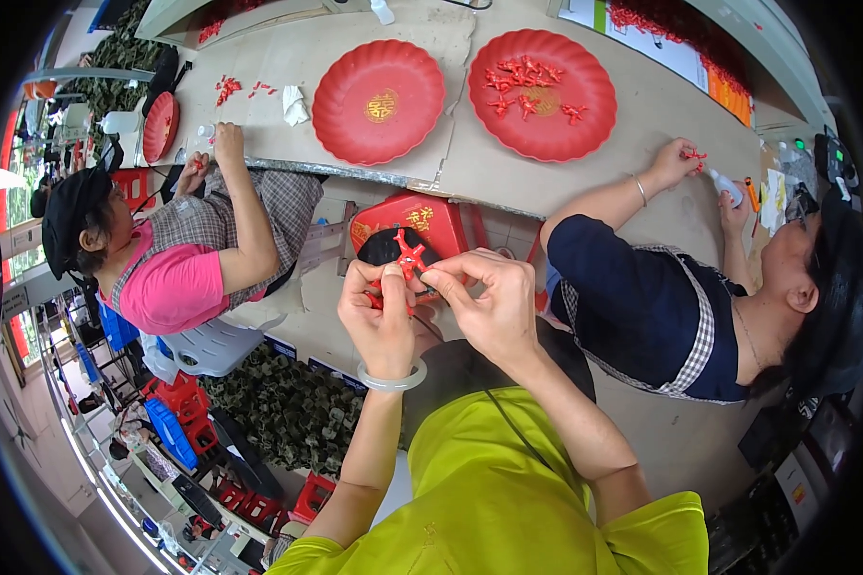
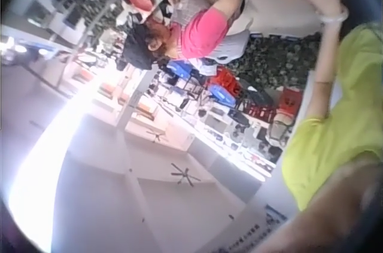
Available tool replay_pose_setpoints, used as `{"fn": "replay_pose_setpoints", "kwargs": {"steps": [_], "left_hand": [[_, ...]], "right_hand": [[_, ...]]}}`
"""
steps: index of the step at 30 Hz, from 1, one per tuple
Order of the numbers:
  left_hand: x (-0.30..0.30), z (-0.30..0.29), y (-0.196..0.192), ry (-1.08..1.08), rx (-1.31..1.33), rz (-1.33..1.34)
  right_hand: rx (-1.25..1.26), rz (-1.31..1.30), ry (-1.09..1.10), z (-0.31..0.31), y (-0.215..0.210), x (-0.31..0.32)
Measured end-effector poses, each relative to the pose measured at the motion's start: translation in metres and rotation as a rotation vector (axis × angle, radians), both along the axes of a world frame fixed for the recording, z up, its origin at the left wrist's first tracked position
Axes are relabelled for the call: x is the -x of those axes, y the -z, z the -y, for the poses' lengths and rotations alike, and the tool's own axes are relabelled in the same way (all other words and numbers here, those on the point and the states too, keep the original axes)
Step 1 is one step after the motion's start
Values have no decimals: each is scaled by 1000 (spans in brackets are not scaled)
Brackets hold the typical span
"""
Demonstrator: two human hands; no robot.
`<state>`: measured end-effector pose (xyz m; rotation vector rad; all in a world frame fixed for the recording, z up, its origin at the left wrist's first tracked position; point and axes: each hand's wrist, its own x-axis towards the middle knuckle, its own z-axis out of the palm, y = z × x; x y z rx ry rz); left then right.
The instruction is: The person assembles small red plastic parts by hand at a factory workbench.
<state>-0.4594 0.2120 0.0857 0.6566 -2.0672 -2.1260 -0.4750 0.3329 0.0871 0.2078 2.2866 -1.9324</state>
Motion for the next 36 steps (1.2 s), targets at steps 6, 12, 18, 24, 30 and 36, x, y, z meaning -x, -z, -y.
{"fn": "replay_pose_setpoints", "kwargs": {"steps": [6,12,18,24,30,36], "left_hand": [[4,-3,-3,8,-13,-25],[21,4,14,-50,24,18],[60,4,90,116,-545,468],[157,-60,118,361,-921,463],[172,-80,99,260,-780,462],[57,27,146,112,-597,343]], "right_hand": [[2,19,12,-3,-3,3],[114,47,97,-14,17,-2],[10,250,1,-34,77,-55],[-45,394,44,-46,119,-94],[-30,391,59,-52,124,-79],[-134,344,-103,-39,137,-61]]}}
